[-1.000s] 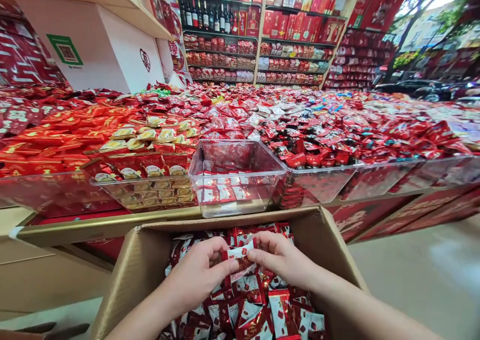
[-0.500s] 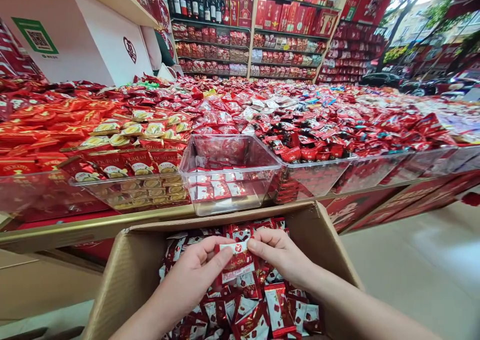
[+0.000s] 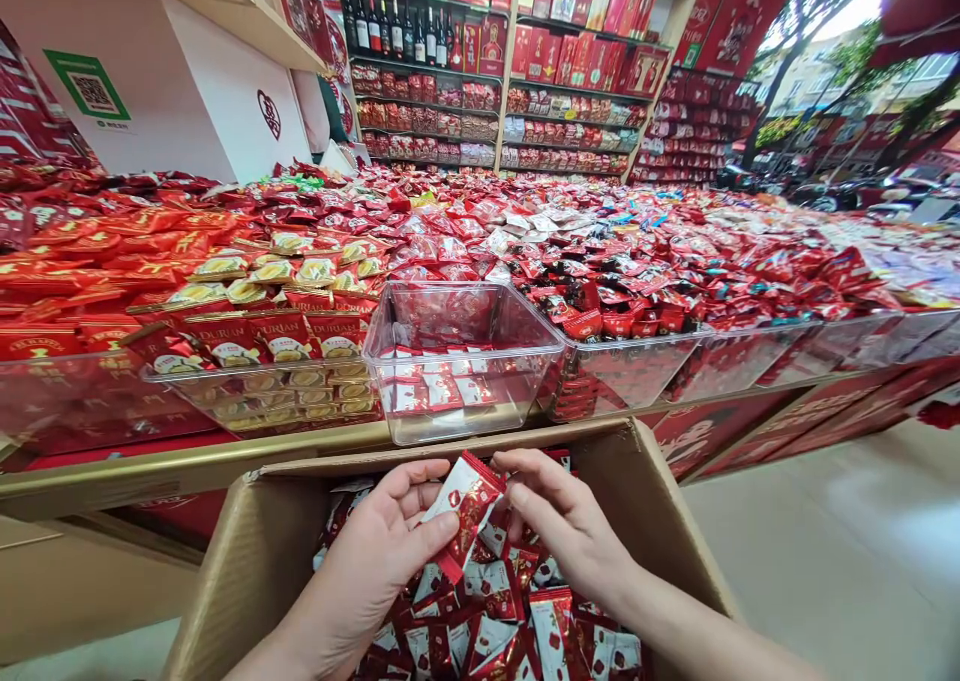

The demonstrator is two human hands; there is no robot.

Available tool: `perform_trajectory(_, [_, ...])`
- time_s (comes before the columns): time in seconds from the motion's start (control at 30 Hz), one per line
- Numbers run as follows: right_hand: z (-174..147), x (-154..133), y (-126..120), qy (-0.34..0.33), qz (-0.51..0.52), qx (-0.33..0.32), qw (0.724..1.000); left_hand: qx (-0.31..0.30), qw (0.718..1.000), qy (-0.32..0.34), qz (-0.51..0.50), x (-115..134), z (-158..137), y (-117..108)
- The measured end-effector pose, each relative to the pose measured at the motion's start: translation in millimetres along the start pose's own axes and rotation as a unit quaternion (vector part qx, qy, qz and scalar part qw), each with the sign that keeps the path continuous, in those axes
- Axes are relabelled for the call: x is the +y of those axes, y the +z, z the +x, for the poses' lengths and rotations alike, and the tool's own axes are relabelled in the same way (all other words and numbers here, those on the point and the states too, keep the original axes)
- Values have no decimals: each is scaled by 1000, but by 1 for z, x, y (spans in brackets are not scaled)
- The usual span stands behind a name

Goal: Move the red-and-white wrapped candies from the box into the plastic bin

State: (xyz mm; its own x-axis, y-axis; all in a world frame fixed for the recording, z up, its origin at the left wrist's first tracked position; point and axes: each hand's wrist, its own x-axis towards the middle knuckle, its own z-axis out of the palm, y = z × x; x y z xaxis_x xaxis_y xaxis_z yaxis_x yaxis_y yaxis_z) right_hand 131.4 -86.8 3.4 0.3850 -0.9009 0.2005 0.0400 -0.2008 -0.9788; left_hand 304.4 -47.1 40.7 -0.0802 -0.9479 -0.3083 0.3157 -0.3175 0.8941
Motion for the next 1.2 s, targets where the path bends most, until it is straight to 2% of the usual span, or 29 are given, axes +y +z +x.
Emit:
perform_trajectory(0.1, [3,-2,5,98,108,-19,989,20,998,52,38,-5,5,1])
perform_trajectory(0.23, [7,-3,7,131,120,-8,984,7,997,62,55,-12,6,-1])
perform_trajectory(0.33, [6,1,5,128,109,-4,986,-7,996,60,60,-15,7,-3])
perform_trajectory(0.4, [3,3,4,67,19,17,997,7,996,60,71,-17,8,-4])
perform_trajectory(0.47, [-2,3,4,-56,-135,20,989,30,994,63,79,-18,10,-4])
perform_trajectory(0.53, [-7,1,6,-182,-271,-28,945,43,994,62,77,-18,10,-2])
perform_trajectory(0.6, [-10,-3,9,-259,-368,-89,889,40,995,56,67,-16,8,-1])
perform_trajectory(0.7, [-10,-15,11,-323,-462,-104,819,27,997,51,53,-7,-1,1])
perform_trajectory(0.73, [-9,-23,9,-340,-469,-100,809,22,998,53,38,-3,-4,0])
perform_trajectory(0.8, [-1,-44,2,-367,-453,-92,808,14,998,57,4,4,-9,-2])
perform_trajectory(0.9, [27,-86,-13,-395,-458,-18,796,19,998,53,10,11,-11,-7])
perform_trajectory(0.97, [60,-110,-22,-375,-511,37,773,26,997,53,54,11,-10,-7])
perform_trajectory(1.0, [79,-119,-25,-341,-548,36,763,27,995,57,75,11,-10,-7])
perform_trajectory(1.07, [119,-125,-29,-234,-628,-40,741,28,992,63,105,8,-9,-6])
perform_trajectory(1.13, [152,-121,-28,-139,-687,-161,695,32,990,67,119,7,-9,-4])
perform_trajectory(1.2, [174,-110,-25,-93,-710,-249,652,32,989,70,127,7,-9,-5])
